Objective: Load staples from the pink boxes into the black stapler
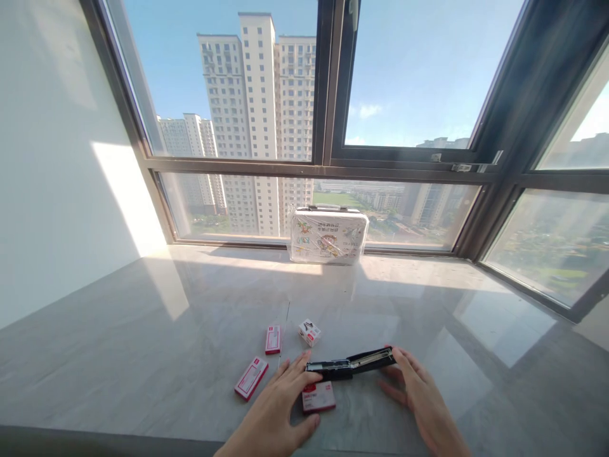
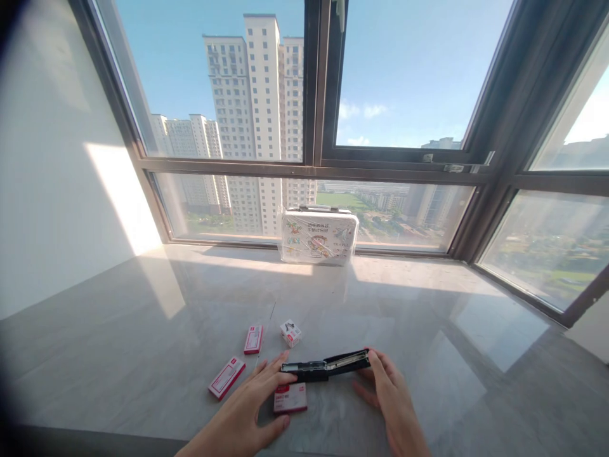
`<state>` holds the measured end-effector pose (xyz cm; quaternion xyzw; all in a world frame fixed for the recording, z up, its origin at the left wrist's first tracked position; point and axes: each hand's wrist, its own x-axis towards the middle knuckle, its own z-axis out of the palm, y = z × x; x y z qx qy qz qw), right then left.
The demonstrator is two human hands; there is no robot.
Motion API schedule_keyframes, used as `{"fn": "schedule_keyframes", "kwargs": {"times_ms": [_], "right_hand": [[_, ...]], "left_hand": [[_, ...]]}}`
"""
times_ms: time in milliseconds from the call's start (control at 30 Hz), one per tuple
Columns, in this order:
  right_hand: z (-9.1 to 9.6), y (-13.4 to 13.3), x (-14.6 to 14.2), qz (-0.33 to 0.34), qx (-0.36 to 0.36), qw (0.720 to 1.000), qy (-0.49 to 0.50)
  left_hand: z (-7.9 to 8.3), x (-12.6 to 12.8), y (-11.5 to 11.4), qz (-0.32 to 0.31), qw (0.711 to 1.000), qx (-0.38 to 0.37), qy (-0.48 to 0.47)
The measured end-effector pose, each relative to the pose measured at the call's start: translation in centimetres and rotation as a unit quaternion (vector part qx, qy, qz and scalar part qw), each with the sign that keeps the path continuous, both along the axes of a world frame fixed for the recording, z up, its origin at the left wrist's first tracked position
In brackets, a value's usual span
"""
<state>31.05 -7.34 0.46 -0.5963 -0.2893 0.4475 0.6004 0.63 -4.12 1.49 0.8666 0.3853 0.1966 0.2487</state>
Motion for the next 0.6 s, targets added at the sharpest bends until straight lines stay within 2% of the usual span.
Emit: {"fn": "schedule_keyframes", "kwargs": {"times_ms": [67,133,267,367,433,533,600], "right_hand": [[-0.7,-1.0,0.6,0.007,-0.066,0.995,-0.076],[-1.1,-1.5,-0.3,0.046,-0.098,0.979,-0.173],[-1.6,-1.1,-5.6,0.187,-0.042,0.931,-0.31],[-2.3,-0.4,-8.5,0.221,-0.012,0.911,-0.348],[-2.8,-0.1,-8.5,0.22,-0.02,0.909,-0.354],[-3.1,-0.2,-6.1,0.212,-0.04,0.905,-0.366],[-2.6,-0.5,-4.5,0.193,-0.045,0.897,-0.394]], "left_hand": [[0.1,-0.1,-0.1,0.012,1.0,-0.01,-0.013],[0.1,0.0,-0.1,0.025,0.999,-0.017,-0.022],[0.1,0.5,0.0,0.031,0.999,-0.01,-0.034],[-0.1,0.5,0.3,0.032,0.998,-0.021,-0.039],[-0.3,0.2,0.5,0.03,0.998,-0.037,-0.042],[-0.5,-0.3,0.7,0.025,0.997,-0.047,-0.05],[-0.5,-0.5,0.7,0.026,0.997,-0.044,-0.06]]}}
